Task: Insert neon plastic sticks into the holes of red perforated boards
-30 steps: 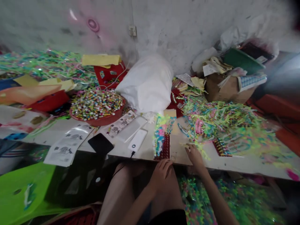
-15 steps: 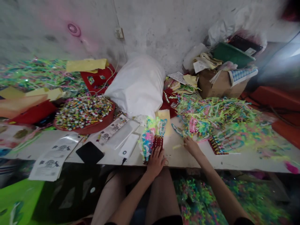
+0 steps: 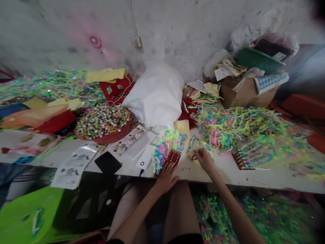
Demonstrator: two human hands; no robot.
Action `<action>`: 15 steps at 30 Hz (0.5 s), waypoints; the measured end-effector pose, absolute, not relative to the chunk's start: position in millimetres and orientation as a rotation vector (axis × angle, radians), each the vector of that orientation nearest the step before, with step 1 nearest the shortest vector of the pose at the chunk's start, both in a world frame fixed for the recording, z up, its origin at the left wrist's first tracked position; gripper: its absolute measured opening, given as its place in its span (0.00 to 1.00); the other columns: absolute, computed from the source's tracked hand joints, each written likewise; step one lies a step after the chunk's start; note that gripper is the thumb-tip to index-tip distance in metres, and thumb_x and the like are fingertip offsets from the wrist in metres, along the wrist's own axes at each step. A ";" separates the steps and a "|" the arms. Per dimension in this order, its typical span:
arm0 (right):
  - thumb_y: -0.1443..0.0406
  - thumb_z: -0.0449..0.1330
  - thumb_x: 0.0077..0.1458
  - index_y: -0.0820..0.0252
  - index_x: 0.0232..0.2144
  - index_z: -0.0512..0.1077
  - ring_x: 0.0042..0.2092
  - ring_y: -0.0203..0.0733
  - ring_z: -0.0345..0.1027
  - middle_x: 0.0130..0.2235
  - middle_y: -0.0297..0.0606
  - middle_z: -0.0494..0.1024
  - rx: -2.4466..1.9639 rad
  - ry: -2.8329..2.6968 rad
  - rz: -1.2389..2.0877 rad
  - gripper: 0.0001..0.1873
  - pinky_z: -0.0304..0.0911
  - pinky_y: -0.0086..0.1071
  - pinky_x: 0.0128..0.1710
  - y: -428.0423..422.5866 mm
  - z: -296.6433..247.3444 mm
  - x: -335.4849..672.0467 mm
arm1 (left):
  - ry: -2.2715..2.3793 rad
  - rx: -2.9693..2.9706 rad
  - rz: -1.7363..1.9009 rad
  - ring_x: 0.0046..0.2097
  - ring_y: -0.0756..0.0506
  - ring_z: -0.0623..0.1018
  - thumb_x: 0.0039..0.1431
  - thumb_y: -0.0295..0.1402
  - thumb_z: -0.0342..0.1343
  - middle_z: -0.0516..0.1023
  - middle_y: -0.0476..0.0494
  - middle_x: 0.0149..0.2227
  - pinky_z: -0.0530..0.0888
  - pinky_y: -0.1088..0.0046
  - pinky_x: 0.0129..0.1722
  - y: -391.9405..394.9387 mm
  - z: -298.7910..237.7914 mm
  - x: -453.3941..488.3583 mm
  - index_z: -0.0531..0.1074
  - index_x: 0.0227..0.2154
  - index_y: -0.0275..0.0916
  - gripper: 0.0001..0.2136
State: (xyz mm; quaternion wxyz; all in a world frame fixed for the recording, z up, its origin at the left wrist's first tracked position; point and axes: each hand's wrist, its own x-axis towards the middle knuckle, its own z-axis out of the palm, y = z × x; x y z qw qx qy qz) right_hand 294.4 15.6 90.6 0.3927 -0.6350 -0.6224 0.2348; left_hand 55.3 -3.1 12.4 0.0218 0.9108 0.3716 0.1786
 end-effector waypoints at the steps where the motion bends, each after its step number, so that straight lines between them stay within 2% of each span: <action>1: 0.52 0.49 0.57 0.56 0.31 0.61 0.29 0.41 0.73 0.30 0.39 0.78 -1.593 -1.540 0.656 0.14 0.65 0.32 0.30 15.8 90.8 288.3 | 1.170 2.816 0.557 0.62 0.43 0.58 0.63 0.41 0.44 0.60 0.39 0.60 0.55 0.58 0.61 -3.6 12.7 56.5 0.53 0.59 0.37 0.25; 7: 0.48 0.51 0.54 0.58 0.28 0.68 0.35 0.46 0.75 0.33 0.42 0.80 -1.561 -1.473 0.807 0.20 0.68 0.34 0.33 26.5 86.1 248.2 | 1.410 2.708 0.676 0.59 0.42 0.62 0.61 0.34 0.46 0.65 0.38 0.57 0.59 0.56 0.59 -8.4 6.1 80.5 0.58 0.56 0.36 0.20; 10: 0.52 0.50 0.56 0.60 0.29 0.72 0.37 0.45 0.74 0.33 0.43 0.80 -1.601 -1.534 0.726 0.19 0.67 0.34 0.36 33.3 82.5 233.6 | 1.579 2.624 0.733 0.56 0.39 0.65 0.60 0.32 0.47 0.67 0.36 0.54 0.62 0.54 0.56 -9.7 2.1 97.1 0.60 0.55 0.34 0.19; 15: 0.61 0.50 0.58 0.60 0.31 0.75 0.36 0.43 0.74 0.34 0.44 0.80 -1.742 -1.687 0.556 0.15 0.64 0.31 0.37 39.5 74.8 226.5 | 1.690 2.580 0.738 0.53 0.38 0.67 0.60 0.36 0.49 0.69 0.33 0.51 0.64 0.54 0.53 -7.5 1.9 109.0 0.63 0.53 0.32 0.20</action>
